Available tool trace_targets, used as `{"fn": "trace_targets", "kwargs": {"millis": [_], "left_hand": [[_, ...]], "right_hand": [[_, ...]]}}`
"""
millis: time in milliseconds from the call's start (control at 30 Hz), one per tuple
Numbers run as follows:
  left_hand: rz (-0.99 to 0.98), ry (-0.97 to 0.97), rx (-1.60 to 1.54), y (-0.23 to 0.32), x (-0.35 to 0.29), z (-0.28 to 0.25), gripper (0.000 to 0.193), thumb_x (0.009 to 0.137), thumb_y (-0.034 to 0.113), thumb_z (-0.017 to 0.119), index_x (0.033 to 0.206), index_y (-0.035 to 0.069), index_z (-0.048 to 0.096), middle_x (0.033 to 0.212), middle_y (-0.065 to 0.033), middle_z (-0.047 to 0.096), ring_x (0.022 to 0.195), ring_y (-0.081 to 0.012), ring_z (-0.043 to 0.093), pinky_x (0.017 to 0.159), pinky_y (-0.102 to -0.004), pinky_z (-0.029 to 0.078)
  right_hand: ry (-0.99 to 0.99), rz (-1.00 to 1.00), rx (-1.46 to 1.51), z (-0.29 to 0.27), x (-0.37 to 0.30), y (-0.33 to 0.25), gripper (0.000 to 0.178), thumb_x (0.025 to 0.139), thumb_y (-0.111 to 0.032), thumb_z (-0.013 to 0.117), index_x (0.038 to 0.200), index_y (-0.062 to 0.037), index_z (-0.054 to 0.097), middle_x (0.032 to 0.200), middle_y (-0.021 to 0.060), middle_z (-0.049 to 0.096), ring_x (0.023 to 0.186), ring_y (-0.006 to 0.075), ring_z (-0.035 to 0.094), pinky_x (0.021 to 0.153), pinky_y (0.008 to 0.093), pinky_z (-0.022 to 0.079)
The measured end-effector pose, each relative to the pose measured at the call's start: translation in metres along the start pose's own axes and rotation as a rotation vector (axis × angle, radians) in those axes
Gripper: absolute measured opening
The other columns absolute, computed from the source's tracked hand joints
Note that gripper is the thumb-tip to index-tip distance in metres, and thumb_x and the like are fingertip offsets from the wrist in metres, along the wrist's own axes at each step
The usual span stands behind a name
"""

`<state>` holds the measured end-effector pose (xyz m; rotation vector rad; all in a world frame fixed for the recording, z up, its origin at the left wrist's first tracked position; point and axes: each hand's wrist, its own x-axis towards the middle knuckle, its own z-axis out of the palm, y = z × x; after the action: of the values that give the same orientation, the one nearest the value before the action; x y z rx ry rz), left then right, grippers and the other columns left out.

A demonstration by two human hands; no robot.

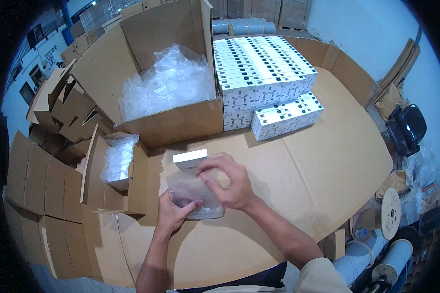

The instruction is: Packing small product boxes into bubble wrap bags and then into larger shipping boxes.

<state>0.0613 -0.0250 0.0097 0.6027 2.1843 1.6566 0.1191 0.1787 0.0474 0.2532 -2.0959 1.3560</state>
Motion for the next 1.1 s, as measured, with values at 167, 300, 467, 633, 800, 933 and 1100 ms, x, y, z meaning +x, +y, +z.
{"fn": "trace_targets", "kwargs": {"millis": [167, 300, 467, 633, 800, 933, 1100], "left_hand": [[-0.028, 0.007, 0.036, -0.001, 0.001, -0.003, 0.039, 0.075, 0.017, 0.091, 0.103, 0.001, 0.069, 0.093, -0.0099, 0.076, 0.083, -0.0149, 0.071, 0.077, -0.0314, 0.057], [-0.036, 0.043, -0.012, -0.008, 0.002, -0.004, 0.04, 0.074, 0.017, 0.092, 0.103, 0.001, 0.069, 0.092, -0.0085, 0.075, 0.083, -0.0148, 0.071, 0.077, -0.0318, 0.057], [-0.037, 0.024, -0.037, -0.004, 0.002, -0.004, 0.041, 0.073, 0.016, 0.092, 0.104, 0.002, 0.068, 0.093, -0.0085, 0.075, 0.084, -0.0152, 0.071, 0.077, -0.0319, 0.057], [-0.027, 0.037, -0.004, -0.003, 0.001, -0.004, 0.042, 0.073, 0.015, 0.092, 0.105, 0.001, 0.069, 0.094, -0.0081, 0.075, 0.085, -0.0155, 0.072, 0.077, -0.0319, 0.057], [-0.071, 0.049, -0.03, -0.004, 0.002, -0.004, 0.043, 0.073, 0.015, 0.093, 0.106, 0.001, 0.069, 0.094, -0.008, 0.075, 0.085, -0.0157, 0.071, 0.077, -0.032, 0.058], [-0.059, 0.058, -0.024, 0.0, 0.001, -0.004, 0.043, 0.073, 0.015, 0.093, 0.106, 0.001, 0.069, 0.095, -0.0084, 0.075, 0.085, -0.0157, 0.071, 0.078, -0.0321, 0.058], [-0.059, 0.016, -0.028, -0.005, 0.002, -0.004, 0.042, 0.072, 0.015, 0.093, 0.105, 0.001, 0.069, 0.096, -0.0095, 0.076, 0.086, -0.0164, 0.072, 0.079, -0.0331, 0.058]], "right_hand": [[0.206, 0.139, 0.175, -0.01, -0.002, 0.043, 0.031, 0.091, 0.001, 0.061, 0.121, -0.004, 0.067, 0.116, 0.0093, 0.071, 0.108, 0.0206, 0.066, 0.089, 0.0324, 0.051], [-0.025, 0.244, 0.133, -0.015, -0.003, 0.059, 0.042, 0.095, 0.006, 0.056, 0.136, -0.0039, 0.057, 0.134, 0.008, 0.062, 0.121, 0.0161, 0.057, 0.097, 0.0311, 0.046], [-0.062, 0.352, 0.35, -0.001, -0.004, 0.068, 0.048, 0.091, 0.012, 0.062, 0.136, -0.0043, 0.058, 0.132, 0.0081, 0.063, 0.116, 0.015, 0.061, 0.095, 0.0288, 0.05], [-0.044, 0.314, 0.263, 0.005, -0.003, 0.065, 0.038, 0.091, 0.009, 0.065, 0.127, -0.0034, 0.065, 0.125, 0.0081, 0.065, 0.112, 0.0176, 0.064, 0.097, 0.0287, 0.055], [-0.017, 0.331, 0.244, -0.008, -0.004, 0.064, 0.033, 0.091, 0.008, 0.065, 0.122, -0.0032, 0.068, 0.122, 0.0081, 0.067, 0.113, 0.0185, 0.064, 0.097, 0.0298, 0.056], [0.018, 0.29, 0.146, -0.016, -0.007, 0.066, 0.032, 0.091, 0.007, 0.066, 0.121, -0.0034, 0.069, 0.117, 0.0075, 0.068, 0.104, 0.0155, 0.066, 0.087, 0.0278, 0.059], [0.182, 0.271, 0.315, -0.01, -0.006, 0.066, 0.031, 0.092, 0.006, 0.067, 0.122, -0.0008, 0.064, 0.108, 0.008, 0.067, 0.101, 0.014, 0.066, 0.084, 0.027, 0.06]]}}
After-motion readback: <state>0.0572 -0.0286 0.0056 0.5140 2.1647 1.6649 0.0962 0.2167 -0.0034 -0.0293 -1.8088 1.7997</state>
